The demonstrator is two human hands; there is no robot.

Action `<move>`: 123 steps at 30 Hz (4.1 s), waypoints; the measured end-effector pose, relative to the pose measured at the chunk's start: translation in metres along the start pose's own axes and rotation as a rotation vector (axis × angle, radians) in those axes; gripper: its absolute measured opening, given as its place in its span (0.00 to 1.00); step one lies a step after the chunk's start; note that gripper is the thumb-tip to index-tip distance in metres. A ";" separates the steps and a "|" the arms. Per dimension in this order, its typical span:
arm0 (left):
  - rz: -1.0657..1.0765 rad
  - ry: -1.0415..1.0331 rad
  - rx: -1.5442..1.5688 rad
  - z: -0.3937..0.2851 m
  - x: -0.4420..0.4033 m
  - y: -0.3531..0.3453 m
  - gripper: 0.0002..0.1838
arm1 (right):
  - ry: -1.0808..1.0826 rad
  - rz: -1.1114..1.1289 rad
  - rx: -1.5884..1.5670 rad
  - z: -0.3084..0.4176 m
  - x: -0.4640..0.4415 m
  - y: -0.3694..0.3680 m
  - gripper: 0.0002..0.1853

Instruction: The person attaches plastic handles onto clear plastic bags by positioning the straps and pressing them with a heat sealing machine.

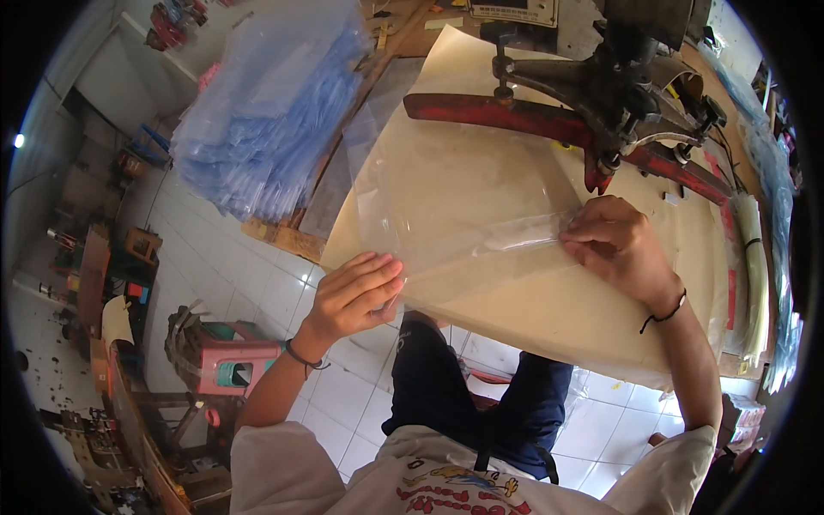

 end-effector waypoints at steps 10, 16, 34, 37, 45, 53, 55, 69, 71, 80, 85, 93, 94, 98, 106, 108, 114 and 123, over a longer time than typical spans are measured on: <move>0.302 0.128 0.156 -0.010 -0.029 0.003 0.21 | 0.147 0.026 0.171 0.012 0.002 0.004 0.16; 0.415 0.095 0.071 -0.014 -0.039 0.009 0.29 | 0.199 0.102 0.415 0.020 0.009 -0.005 0.20; 0.777 -0.117 0.192 -0.015 -0.119 -0.055 0.48 | 0.118 0.199 0.307 0.023 0.016 -0.001 0.27; 0.793 -0.114 0.163 -0.018 -0.121 -0.051 0.49 | 0.104 0.191 0.300 0.020 0.017 -0.001 0.28; 0.809 0.108 -0.052 -0.042 -0.086 -0.003 0.53 | 0.133 0.193 0.305 0.017 0.017 -0.001 0.27; 0.639 0.156 0.025 -0.026 -0.033 0.024 0.45 | 0.099 0.269 0.278 0.024 0.014 -0.004 0.25; 0.552 0.120 0.067 -0.019 -0.025 0.022 0.43 | 0.093 0.268 0.287 0.026 0.013 -0.004 0.25; 0.158 0.029 -0.050 -0.004 0.008 0.006 0.27 | 0.118 0.272 0.225 0.022 0.012 -0.004 0.28; 0.125 0.039 -0.029 -0.006 -0.002 0.009 0.23 | 0.059 0.250 0.222 0.025 0.013 -0.004 0.31; -0.117 0.223 0.341 -0.048 -0.003 0.039 0.14 | 0.040 0.141 0.348 0.080 0.062 -0.006 0.38; -0.360 0.152 0.330 -0.074 -0.036 0.093 0.07 | 0.142 0.067 0.414 0.106 0.092 -0.008 0.24; -0.791 0.061 0.218 -0.083 -0.126 0.210 0.11 | 0.150 -0.214 0.281 0.204 0.040 0.103 0.05; -0.753 0.108 0.244 -0.080 -0.140 0.218 0.12 | 0.137 -0.179 0.238 0.213 0.032 0.115 0.06; -0.506 0.375 0.411 -0.063 -0.170 0.221 0.17 | -0.130 0.022 -0.077 0.204 0.012 0.145 0.15; -0.029 0.599 0.581 0.024 -0.123 0.080 0.19 | -0.364 0.437 -0.216 0.086 -0.004 0.104 0.17; -0.026 0.537 0.563 0.044 -0.106 0.030 0.20 | -0.384 0.501 -0.256 0.053 -0.001 0.078 0.17; 0.077 0.512 0.122 0.065 -0.081 -0.037 0.17 | -0.571 0.546 -0.287 -0.015 0.010 0.022 0.16; -0.022 0.200 -0.179 0.023 -0.105 -0.023 0.20 | -0.596 0.406 -0.338 -0.006 0.004 0.019 0.17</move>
Point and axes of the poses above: each hand's wrist, its own x-axis away from the middle knuckle, its own y-axis out of the back of the hand, z = x × y, the point moved 3 cm from there along -x, towards the middle knuckle
